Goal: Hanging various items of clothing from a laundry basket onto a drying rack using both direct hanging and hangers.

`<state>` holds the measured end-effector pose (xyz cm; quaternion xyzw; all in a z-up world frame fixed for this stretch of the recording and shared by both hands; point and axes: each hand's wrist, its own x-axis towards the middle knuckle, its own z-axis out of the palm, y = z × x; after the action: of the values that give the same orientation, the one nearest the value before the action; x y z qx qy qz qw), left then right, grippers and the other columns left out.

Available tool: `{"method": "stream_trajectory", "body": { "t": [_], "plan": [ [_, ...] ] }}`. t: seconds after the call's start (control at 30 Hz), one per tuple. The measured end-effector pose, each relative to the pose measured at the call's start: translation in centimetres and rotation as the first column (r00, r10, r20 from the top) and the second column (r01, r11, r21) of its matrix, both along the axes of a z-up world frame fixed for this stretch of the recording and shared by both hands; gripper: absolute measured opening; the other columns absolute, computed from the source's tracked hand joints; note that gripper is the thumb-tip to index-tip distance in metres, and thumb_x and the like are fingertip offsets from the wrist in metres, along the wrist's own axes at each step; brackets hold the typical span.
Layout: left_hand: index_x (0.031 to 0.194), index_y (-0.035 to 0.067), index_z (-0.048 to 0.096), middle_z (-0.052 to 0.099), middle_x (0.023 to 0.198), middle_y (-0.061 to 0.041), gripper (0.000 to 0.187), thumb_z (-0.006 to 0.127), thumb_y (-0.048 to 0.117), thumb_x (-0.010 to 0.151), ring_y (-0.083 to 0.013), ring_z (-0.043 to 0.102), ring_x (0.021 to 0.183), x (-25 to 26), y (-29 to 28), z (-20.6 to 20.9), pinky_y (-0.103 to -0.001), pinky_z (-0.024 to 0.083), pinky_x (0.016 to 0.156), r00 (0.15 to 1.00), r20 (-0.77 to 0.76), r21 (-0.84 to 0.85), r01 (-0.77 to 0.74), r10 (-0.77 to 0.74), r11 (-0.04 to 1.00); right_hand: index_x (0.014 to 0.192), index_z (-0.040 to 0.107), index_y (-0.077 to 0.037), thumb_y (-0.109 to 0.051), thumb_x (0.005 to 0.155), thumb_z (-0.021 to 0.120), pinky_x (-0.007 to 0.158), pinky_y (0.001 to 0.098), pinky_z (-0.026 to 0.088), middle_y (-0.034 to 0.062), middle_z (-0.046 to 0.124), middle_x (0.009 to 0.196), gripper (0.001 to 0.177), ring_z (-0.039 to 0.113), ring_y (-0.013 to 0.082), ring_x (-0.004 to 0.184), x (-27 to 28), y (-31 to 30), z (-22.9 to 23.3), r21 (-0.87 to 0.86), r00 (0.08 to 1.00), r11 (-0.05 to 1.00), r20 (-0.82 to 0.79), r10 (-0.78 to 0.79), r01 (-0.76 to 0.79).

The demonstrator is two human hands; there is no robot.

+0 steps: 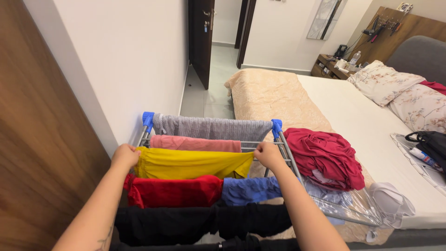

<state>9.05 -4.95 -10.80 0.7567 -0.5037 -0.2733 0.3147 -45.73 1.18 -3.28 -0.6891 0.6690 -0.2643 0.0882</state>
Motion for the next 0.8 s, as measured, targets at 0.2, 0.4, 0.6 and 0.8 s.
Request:
{"method": "stream_trajectory", "body": {
  "t": [0.2, 0.4, 0.6, 0.8],
  "plan": [
    [0.107, 0.009, 0.071, 0.077, 0.103, -0.015, 0.033, 0.082, 0.031, 0.084, -0.0346, 0.074, 0.100, -3.5, 5.9, 5.6, -0.047, 0.058, 0.088, 0.967, 0.255, -0.008, 0.015, -0.012, 1.000, 0.082, 0.072, -0.003, -0.023, 0.083, 0.072, 0.081, 0.0488, 0.055, 0.0211, 0.073, 0.085, 0.020, 0.070, 0.0400, 0.087, 1.4, 0.5, -2.9, -0.106, 0.982, 0.990, -0.175, 0.075, -0.094],
    [0.110, 0.016, 0.071, 0.072, 0.109, -0.015, 0.033, 0.078, 0.019, 0.079, -0.0375, 0.069, 0.104, -5.0, 10.2, 8.2, -0.050, 0.056, 0.087, 0.911, 0.408, -0.173, 0.021, 0.052, 0.985, 0.086, 0.064, -0.002, -0.019, 0.081, 0.073, 0.076, 0.0506, 0.053, 0.0193, 0.069, 0.093, 0.020, 0.066, 0.0406, 0.089, 12.5, 6.2, 5.6, -0.215, 0.961, 0.936, -0.063, 0.271, -0.278],
    [0.104, 0.017, 0.074, 0.074, 0.105, -0.014, 0.025, 0.074, 0.022, 0.079, -0.0355, 0.070, 0.104, -9.7, 22.7, 17.6, -0.049, 0.056, 0.089, 0.950, 0.312, -0.060, 0.023, -0.003, 0.998, 0.086, 0.070, -0.003, -0.014, 0.084, 0.071, 0.073, 0.0428, 0.055, 0.0168, 0.072, 0.087, 0.011, 0.070, 0.0345, 0.081, 24.2, 10.8, 10.6, -0.327, 0.714, 0.690, 0.060, 0.698, -0.646],
    [0.105, 0.010, 0.073, 0.073, 0.109, -0.015, 0.029, 0.079, 0.027, 0.083, -0.0357, 0.070, 0.105, -8.8, 38.0, 23.9, -0.047, 0.058, 0.084, 0.874, 0.451, 0.008, -0.205, 0.180, 0.979, 0.093, 0.073, -0.005, -0.019, 0.088, 0.072, 0.063, 0.0320, 0.055, 0.0089, 0.074, 0.076, 0.015, 0.069, 0.0179, 0.064, 35.7, 21.0, 16.3, -0.229, 0.496, 0.534, 0.203, 0.844, -0.814]
  ]
}}
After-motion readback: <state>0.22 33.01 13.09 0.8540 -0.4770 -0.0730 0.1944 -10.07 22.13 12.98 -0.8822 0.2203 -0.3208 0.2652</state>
